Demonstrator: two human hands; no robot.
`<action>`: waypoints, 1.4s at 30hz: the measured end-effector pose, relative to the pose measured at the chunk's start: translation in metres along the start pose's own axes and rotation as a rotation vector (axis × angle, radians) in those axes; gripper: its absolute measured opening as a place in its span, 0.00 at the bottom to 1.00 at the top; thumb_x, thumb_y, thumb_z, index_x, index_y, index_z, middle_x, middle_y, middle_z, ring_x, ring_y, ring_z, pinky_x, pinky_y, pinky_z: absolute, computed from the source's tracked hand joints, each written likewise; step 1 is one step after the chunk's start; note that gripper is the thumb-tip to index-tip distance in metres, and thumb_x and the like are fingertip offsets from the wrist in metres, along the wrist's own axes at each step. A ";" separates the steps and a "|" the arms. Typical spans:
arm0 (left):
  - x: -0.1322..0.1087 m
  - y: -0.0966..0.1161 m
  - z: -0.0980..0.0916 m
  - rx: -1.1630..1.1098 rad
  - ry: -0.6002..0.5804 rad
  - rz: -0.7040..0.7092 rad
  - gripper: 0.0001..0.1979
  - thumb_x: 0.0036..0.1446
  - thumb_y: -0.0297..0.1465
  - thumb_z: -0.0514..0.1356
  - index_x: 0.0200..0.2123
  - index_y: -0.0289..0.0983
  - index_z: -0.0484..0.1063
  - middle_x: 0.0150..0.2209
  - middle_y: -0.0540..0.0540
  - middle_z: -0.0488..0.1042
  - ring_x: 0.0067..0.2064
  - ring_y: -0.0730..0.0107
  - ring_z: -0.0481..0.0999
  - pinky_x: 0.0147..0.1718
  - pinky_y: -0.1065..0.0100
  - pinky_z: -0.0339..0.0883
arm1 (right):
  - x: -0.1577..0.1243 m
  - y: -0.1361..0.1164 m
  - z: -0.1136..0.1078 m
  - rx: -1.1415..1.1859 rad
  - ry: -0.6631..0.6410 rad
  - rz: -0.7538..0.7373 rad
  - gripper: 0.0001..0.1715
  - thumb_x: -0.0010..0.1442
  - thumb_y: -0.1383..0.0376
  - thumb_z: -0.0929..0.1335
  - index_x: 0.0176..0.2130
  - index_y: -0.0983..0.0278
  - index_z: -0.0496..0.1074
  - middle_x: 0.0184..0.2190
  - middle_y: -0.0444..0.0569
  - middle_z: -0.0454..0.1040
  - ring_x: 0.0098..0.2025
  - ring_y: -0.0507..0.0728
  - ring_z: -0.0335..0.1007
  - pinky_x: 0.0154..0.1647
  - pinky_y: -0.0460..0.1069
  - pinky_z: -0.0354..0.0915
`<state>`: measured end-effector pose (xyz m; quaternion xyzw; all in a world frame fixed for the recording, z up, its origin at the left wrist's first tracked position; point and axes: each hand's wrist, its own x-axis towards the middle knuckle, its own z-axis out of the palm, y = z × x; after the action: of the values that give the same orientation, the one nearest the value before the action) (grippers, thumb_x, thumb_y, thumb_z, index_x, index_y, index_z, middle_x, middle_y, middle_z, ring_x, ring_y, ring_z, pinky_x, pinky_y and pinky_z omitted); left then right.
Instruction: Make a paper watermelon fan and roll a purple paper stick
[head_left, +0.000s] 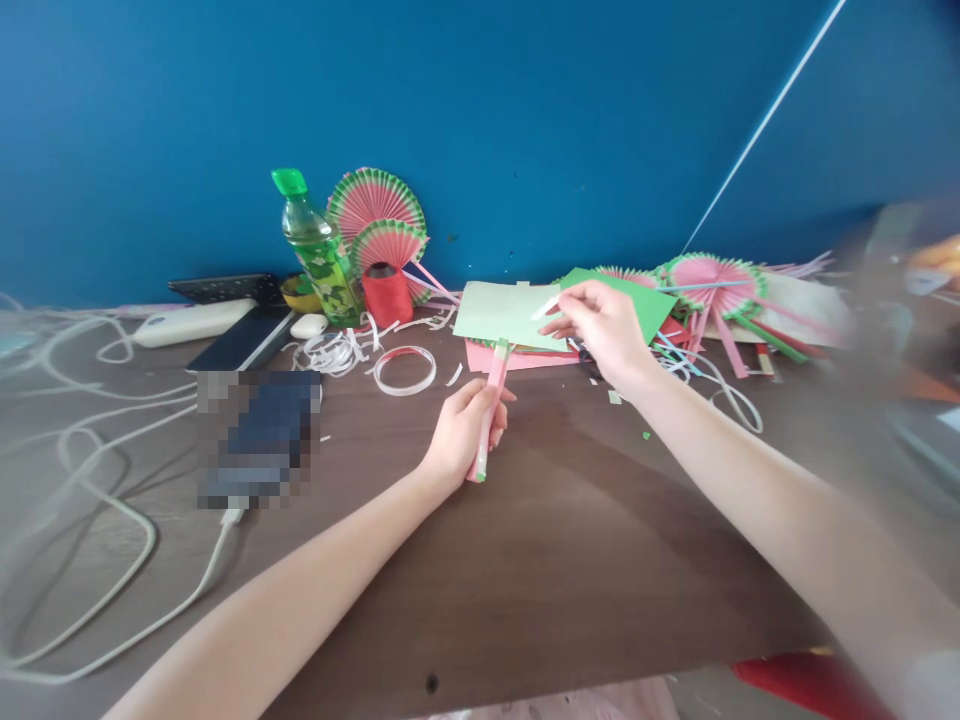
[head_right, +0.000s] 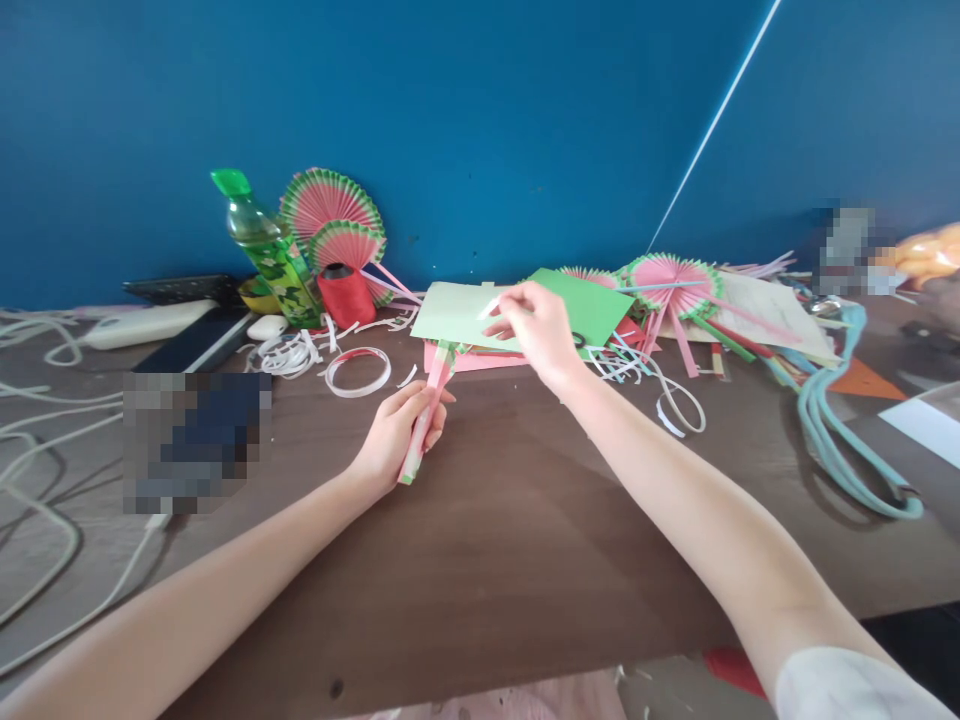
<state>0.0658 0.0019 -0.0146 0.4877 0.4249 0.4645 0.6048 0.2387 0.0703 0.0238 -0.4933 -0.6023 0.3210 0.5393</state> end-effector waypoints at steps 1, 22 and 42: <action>0.000 -0.001 0.000 -0.005 0.002 0.001 0.09 0.55 0.34 0.52 0.28 0.35 0.66 0.17 0.54 0.63 0.15 0.82 0.60 0.14 0.76 0.51 | 0.005 0.003 -0.005 -0.006 0.051 0.013 0.04 0.55 0.66 0.63 0.31 0.65 0.65 0.32 0.51 0.74 0.26 0.51 0.73 0.28 0.47 0.67; 0.006 -0.001 -0.005 -0.137 -0.059 0.003 0.11 0.59 0.36 0.49 0.29 0.36 0.64 0.17 0.56 0.58 0.16 0.82 0.61 0.15 0.78 0.52 | 0.013 0.001 -0.027 -0.460 -0.178 0.107 0.12 0.53 0.69 0.62 0.31 0.67 0.75 0.26 0.51 0.76 0.25 0.52 0.68 0.28 0.48 0.61; 0.013 0.009 -0.014 0.103 -0.114 0.045 0.13 0.53 0.38 0.58 0.34 0.33 0.69 0.32 0.46 0.74 0.28 0.76 0.71 0.29 0.72 0.64 | -0.030 0.008 0.034 0.400 -0.555 0.166 0.16 0.53 0.56 0.67 0.30 0.68 0.74 0.22 0.45 0.71 0.23 0.50 0.64 0.29 0.49 0.61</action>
<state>0.0536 0.0178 -0.0089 0.5534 0.4022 0.4267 0.5916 0.2057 0.0490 -0.0005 -0.3191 -0.6088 0.5974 0.4130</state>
